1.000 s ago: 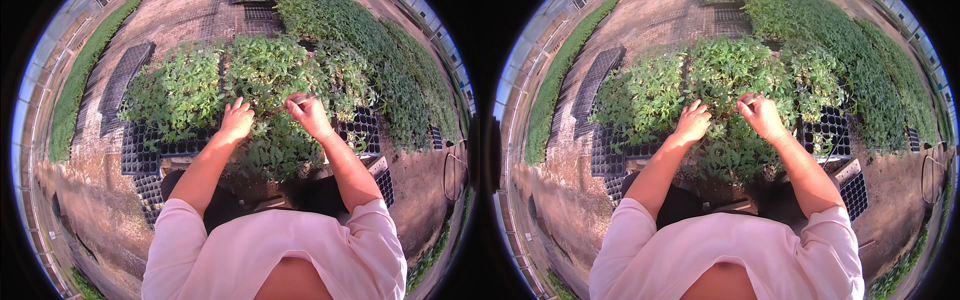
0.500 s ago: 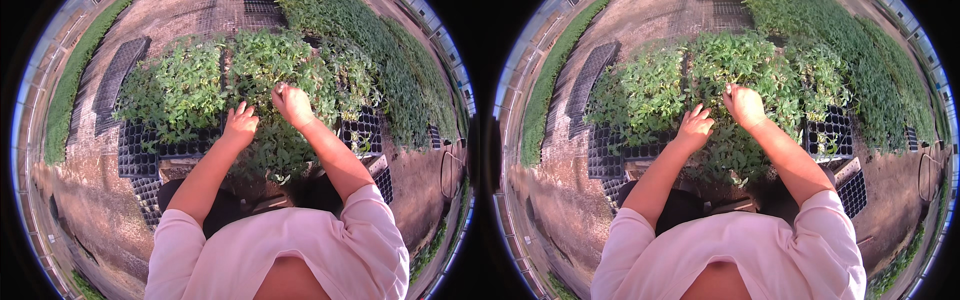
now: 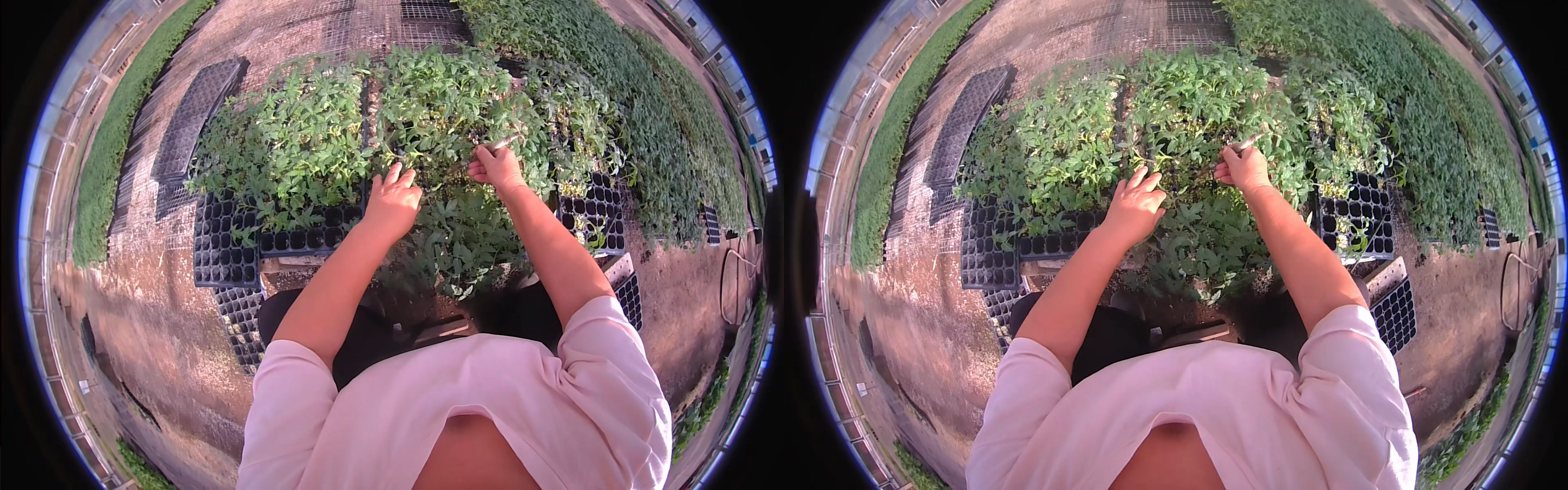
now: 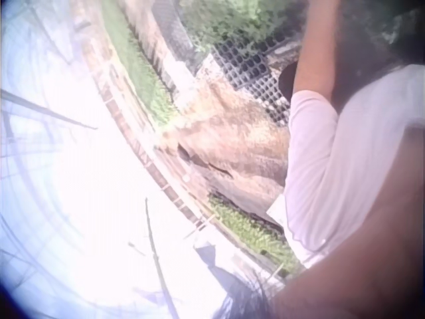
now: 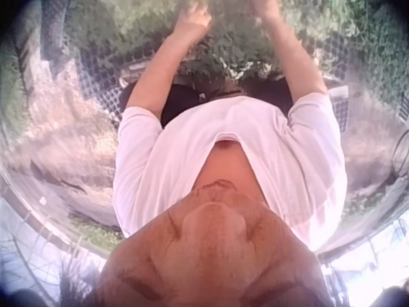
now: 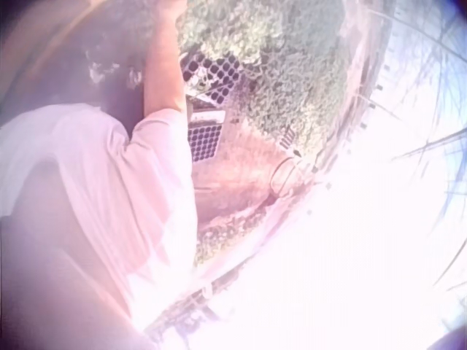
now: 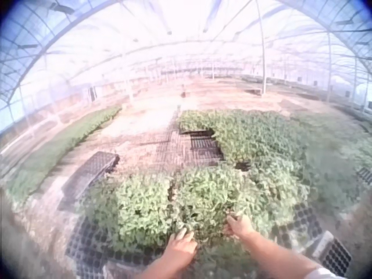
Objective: The person uses shears to trim small green plants in black seedling trays inside a greenhouse. They repeatedly cut foliage and place trimmed pieces into adjacent trays, working across multiple trays in sequence.
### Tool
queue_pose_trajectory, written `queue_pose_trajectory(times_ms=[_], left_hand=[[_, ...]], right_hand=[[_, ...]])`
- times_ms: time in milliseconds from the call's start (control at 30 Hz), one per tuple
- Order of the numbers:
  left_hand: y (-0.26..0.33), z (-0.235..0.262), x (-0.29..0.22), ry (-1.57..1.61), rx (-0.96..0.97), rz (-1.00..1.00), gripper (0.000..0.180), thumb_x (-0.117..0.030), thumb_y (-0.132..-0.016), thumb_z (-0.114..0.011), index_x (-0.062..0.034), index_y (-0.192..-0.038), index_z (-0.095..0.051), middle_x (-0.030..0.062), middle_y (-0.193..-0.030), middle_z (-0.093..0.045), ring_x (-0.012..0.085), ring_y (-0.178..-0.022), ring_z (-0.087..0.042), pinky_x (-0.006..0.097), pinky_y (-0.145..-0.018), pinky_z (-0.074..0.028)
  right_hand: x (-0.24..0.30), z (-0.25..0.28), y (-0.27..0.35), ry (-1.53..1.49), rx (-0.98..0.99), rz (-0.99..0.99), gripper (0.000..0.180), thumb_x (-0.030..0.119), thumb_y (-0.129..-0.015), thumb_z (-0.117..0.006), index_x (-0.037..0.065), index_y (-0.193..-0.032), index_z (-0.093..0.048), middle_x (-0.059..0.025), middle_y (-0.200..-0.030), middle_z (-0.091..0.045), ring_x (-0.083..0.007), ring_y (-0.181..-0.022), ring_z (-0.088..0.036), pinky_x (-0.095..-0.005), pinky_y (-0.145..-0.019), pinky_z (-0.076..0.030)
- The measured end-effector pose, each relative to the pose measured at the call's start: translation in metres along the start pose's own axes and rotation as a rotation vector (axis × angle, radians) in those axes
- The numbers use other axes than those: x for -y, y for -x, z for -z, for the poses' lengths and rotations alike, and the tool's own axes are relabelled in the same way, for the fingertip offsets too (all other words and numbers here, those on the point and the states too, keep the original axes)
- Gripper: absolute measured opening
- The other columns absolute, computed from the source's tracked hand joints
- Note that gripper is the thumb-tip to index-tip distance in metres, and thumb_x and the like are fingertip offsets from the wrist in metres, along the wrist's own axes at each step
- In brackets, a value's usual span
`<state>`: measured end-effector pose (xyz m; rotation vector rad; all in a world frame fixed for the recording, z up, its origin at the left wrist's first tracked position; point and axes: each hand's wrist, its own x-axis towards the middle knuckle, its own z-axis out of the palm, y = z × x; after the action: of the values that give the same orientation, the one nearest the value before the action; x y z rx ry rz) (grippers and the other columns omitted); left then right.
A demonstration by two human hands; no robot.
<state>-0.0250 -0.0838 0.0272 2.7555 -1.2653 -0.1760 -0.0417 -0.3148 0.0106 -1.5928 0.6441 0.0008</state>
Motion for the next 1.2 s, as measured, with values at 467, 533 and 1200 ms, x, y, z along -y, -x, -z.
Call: queue_pose_trajectory(times_ms=[467,533,1200], left_hand=[[0.002,0.021,0.000,0.027,0.083,0.037,0.031,-0.020,-0.082,-0.058,-0.0088,-0.110,-0.057,0.0118,-0.135,-0.037,0.0303,-0.130,-0.026,0.046,-0.103,-0.026],[0.000,0.018,0.001,0.088,0.003,0.014,0.033,-0.020,-0.080,-0.059,-0.0082,-0.111,-0.056,0.0096,-0.135,-0.038,0.0301,-0.129,-0.028,0.045,-0.101,-0.028],[0.021,-0.013,0.034,0.208,-0.309,-0.048,0.039,-0.007,-0.086,-0.051,-0.0041,-0.124,-0.044,0.0143,-0.131,-0.043,0.0309,-0.118,-0.042,0.037,-0.097,-0.034]], right_hand=[[0.033,0.051,0.044,-0.339,0.168,-0.058,0.023,0.021,-0.093,-0.046,0.000,-0.098,-0.054,-0.0134,-0.082,-0.063,-0.0188,-0.070,-0.064,-0.0292,-0.061,-0.055],[0.045,0.071,0.058,-0.460,0.201,-0.018,0.023,0.020,-0.093,-0.046,0.000,-0.098,-0.055,-0.0136,-0.082,-0.064,-0.0196,-0.070,-0.064,-0.0311,-0.063,-0.056],[-0.235,0.357,0.405,-0.836,-0.757,0.043,0.022,0.024,-0.092,-0.049,0.008,-0.104,-0.057,-0.0108,-0.090,-0.064,-0.0171,-0.079,-0.063,-0.0309,-0.067,-0.054]])
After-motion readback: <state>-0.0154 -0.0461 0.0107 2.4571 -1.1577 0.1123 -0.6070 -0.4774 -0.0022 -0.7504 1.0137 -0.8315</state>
